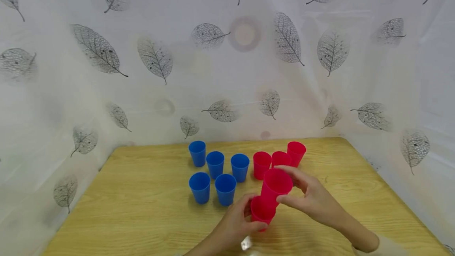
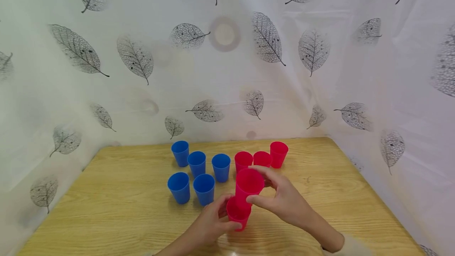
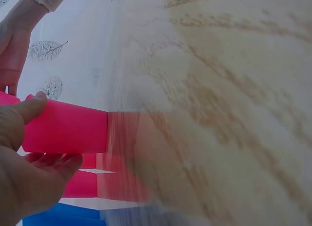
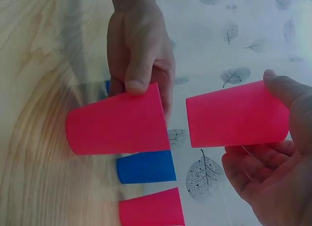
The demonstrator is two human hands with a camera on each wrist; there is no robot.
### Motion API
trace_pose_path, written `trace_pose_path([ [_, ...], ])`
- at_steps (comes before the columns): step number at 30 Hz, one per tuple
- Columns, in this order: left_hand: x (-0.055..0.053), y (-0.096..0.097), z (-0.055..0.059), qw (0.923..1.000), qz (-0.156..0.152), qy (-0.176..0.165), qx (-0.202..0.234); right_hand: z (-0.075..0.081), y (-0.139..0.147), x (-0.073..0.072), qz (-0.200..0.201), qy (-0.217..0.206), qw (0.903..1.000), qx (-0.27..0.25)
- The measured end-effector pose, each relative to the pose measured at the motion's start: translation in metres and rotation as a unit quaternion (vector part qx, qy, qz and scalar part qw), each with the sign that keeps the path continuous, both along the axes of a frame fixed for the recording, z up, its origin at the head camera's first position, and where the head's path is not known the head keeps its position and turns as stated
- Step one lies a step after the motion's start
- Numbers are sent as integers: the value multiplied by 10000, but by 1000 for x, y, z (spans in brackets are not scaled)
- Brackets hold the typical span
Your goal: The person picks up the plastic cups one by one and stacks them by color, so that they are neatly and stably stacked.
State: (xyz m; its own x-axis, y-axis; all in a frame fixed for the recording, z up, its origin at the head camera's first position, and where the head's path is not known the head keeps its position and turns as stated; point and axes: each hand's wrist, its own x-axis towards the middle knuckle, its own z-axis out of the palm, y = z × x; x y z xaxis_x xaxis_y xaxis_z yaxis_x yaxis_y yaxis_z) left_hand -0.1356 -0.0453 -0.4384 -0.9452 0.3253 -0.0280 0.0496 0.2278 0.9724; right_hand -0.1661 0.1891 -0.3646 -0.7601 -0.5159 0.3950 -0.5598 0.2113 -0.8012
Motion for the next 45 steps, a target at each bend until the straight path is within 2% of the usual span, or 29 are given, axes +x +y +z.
trace_pose_path([
  [4, 1, -2, 1, 9999, -71, -99, -15, -3, -5, 3, 109, -87, 9999, 21],
  [10, 4, -5, 2, 9988, -151, -449, 147, -9, -9, 6, 285, -177, 9994, 0],
  [15, 8, -7, -1, 9979, -273, -481, 345, -13, -11, 8, 350, -238, 9991, 28],
  [20, 10, -8, 0, 9973, -250, -621, 318, -16, -13, 10, 364, -356, 9986, 145],
  [32, 11, -9, 0, 9976, -247, -593, 244, -23, -15, 12, 226, -688, 9963, 455],
  [45, 12, -7, 1, 9978, -161, -629, 148, -32, -15, 12, 274, -752, 9950, 606],
])
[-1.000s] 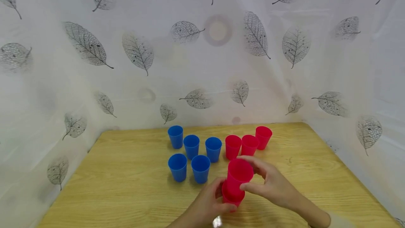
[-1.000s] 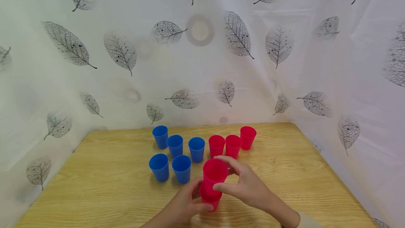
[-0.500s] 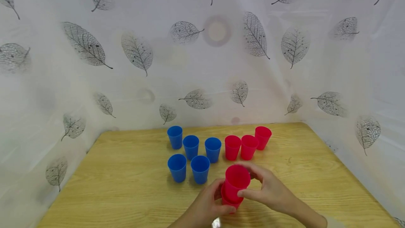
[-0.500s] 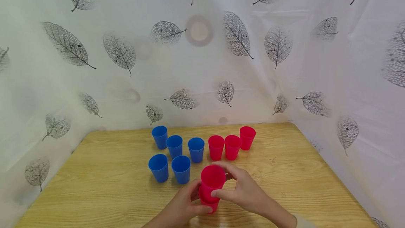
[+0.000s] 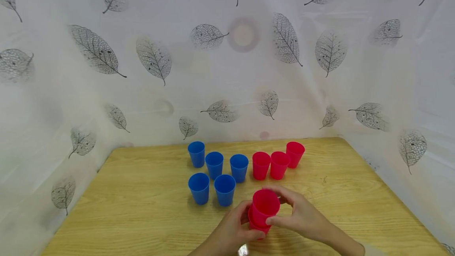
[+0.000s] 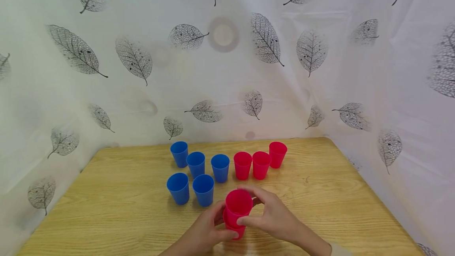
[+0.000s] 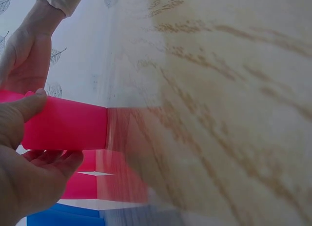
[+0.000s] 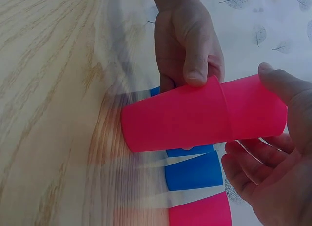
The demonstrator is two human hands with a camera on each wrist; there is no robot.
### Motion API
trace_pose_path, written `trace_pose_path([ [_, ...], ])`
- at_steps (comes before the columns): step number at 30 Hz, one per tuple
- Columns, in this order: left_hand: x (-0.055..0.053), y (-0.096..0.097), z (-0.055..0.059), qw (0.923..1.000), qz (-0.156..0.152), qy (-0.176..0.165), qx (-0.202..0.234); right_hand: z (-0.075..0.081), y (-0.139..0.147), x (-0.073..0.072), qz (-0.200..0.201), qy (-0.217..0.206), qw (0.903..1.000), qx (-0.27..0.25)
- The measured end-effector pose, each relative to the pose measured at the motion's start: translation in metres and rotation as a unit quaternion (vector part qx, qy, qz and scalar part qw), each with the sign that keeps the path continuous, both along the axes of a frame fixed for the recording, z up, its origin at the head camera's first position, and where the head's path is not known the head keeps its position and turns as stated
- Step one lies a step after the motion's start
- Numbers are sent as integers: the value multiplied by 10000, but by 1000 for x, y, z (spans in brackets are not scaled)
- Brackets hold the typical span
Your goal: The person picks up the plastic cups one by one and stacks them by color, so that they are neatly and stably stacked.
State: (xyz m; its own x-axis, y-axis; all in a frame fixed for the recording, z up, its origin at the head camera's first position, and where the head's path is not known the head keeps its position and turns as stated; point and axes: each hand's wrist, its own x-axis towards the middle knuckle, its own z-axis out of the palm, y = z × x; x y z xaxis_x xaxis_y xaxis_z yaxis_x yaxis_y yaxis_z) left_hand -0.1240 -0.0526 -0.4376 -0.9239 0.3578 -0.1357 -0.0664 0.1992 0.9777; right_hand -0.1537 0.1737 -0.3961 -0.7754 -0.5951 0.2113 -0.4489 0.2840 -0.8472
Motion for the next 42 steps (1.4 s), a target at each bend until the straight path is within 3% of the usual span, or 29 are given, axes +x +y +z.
trace_pose_path([
  [5, -1, 1, -1, 10000, 45, -48, 10, -5, 2, -1, 85, 188, 9998, 46],
  [19, 0, 0, 0, 9999, 19, -104, 9, -12, 5, -4, 176, 142, 9997, -30],
  [31, -1, 0, 2, 9998, -3, -196, -70, -7, 19, -17, -281, 570, 9977, -249],
  [42, -1, 3, 1, 9995, 95, -240, -189, -15, 41, -43, -1253, 839, 9877, -416],
])
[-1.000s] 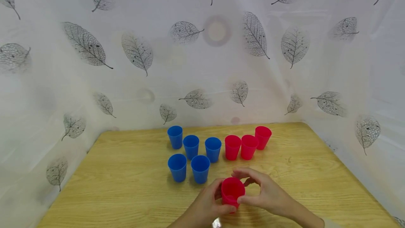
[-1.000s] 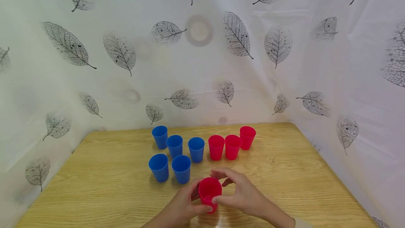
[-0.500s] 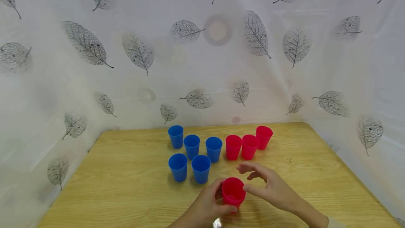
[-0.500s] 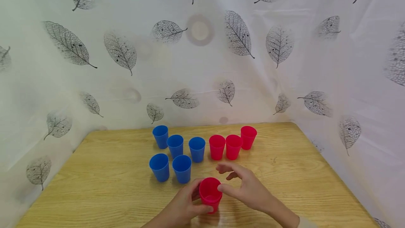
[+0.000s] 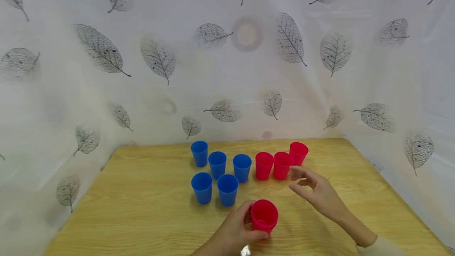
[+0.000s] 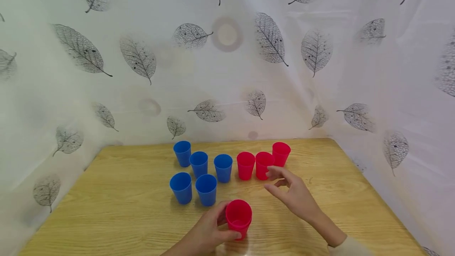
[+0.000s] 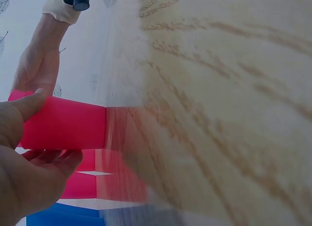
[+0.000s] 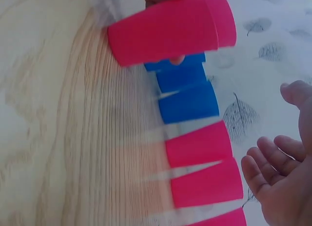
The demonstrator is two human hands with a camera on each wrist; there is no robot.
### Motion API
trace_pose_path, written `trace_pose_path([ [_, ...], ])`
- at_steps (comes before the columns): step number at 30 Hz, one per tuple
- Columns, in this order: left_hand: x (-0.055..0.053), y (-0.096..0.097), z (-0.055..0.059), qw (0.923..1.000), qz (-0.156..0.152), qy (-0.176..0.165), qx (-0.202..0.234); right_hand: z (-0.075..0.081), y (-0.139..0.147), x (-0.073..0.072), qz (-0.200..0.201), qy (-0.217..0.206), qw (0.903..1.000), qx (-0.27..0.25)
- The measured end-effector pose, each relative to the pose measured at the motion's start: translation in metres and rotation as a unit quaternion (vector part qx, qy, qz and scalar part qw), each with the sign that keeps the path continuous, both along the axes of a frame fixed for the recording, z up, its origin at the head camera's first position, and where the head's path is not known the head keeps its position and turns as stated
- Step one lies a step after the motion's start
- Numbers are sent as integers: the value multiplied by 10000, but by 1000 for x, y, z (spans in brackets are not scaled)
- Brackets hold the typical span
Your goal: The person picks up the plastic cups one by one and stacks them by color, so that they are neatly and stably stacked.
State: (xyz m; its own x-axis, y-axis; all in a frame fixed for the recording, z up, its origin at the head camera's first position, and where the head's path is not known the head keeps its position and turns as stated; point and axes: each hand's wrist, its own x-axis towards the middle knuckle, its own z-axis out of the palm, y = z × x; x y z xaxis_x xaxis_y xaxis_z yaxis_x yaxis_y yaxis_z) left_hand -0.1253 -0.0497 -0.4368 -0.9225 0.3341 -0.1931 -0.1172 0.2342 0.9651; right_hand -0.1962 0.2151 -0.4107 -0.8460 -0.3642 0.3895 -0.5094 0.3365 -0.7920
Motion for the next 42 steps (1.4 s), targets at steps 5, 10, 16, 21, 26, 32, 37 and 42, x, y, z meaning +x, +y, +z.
trace_pose_path([
  [5, 1, 0, -1, 10000, 16, -14, -91, -4, 11, -8, -599, 63, 9981, 104],
  [10, 2, -1, -3, 9999, 47, -1, -103, -7, 19, -17, -902, 93, 9956, 229],
  [16, 5, -2, -4, 9999, 56, -125, -13, -11, 27, -21, -1143, -117, 9927, 368],
  [21, 6, -4, -5, 9998, 152, -149, -67, -14, 27, -26, -1128, -205, 9926, 400],
  [26, 6, -7, -4, 9995, 226, -163, -147, -17, 24, -32, -1076, -227, 9932, 384],
  [32, 6, -9, -3, 9997, 224, 20, -42, -21, 21, -43, -1102, -152, 9929, 418],
  [37, 6, -10, -3, 9993, 206, 327, -4, -23, 18, -51, -1092, -138, 9927, 495],
  [42, 5, -7, -3, 9984, 77, 566, -2, -25, 20, -53, -1083, -135, 9927, 522],
])
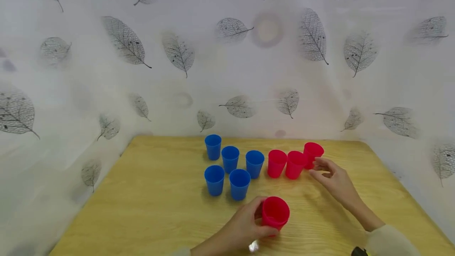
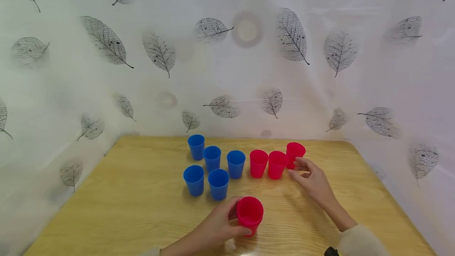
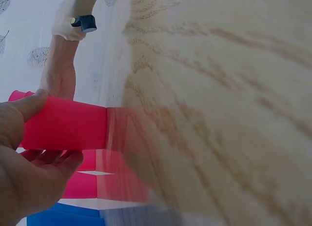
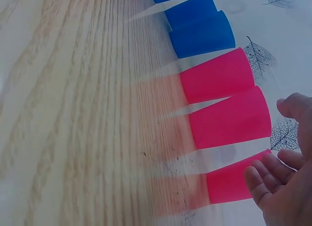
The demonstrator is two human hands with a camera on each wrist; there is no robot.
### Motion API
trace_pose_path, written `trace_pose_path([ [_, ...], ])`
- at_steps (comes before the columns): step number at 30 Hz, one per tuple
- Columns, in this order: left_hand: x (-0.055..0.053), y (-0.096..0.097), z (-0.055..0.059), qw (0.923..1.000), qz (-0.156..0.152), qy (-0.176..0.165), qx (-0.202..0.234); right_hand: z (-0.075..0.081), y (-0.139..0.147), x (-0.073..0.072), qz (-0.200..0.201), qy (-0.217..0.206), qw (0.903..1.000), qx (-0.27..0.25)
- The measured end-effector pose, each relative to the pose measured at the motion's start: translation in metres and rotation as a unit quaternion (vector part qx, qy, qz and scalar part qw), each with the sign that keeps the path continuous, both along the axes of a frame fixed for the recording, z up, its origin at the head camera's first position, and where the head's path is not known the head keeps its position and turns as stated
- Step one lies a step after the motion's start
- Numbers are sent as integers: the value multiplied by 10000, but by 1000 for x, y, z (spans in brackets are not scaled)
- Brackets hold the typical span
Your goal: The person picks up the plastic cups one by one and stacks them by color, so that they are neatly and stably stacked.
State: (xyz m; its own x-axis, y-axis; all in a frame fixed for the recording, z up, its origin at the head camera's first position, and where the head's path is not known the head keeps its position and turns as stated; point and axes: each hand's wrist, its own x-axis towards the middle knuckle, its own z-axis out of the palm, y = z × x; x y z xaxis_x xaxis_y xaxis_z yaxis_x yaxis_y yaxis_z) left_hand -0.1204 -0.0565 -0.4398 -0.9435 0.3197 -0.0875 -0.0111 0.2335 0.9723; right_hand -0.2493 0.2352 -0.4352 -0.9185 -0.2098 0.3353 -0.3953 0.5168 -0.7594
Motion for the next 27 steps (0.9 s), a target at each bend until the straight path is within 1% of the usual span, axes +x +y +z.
trace_pose_path([
  [4, -1, 4, 0, 9999, -142, 0, 90, -2, 4, 2, 0, -66, 10000, 4],
  [7, -1, 5, -1, 9998, -169, -26, 127, -2, 4, 2, 32, -118, 9999, 16],
  [11, -5, 5, 0, 9999, -120, 35, 20, 0, 1, -4, 66, -74, 9999, 97],
  [14, -10, 4, 2, 9998, -131, 171, -16, 4, -1, -10, 103, -33, 9999, 54],
  [17, -11, 3, 2, 9995, -166, 259, -13, 4, -2, -13, 142, -77, 9999, -28],
  [23, -6, 1, 0, 9993, -194, 318, 91, -1, -6, -13, 135, -329, 9994, 39],
  [27, -2, -1, -1, 9994, -148, 298, 120, -3, -10, -12, 119, -407, 9991, 50],
])
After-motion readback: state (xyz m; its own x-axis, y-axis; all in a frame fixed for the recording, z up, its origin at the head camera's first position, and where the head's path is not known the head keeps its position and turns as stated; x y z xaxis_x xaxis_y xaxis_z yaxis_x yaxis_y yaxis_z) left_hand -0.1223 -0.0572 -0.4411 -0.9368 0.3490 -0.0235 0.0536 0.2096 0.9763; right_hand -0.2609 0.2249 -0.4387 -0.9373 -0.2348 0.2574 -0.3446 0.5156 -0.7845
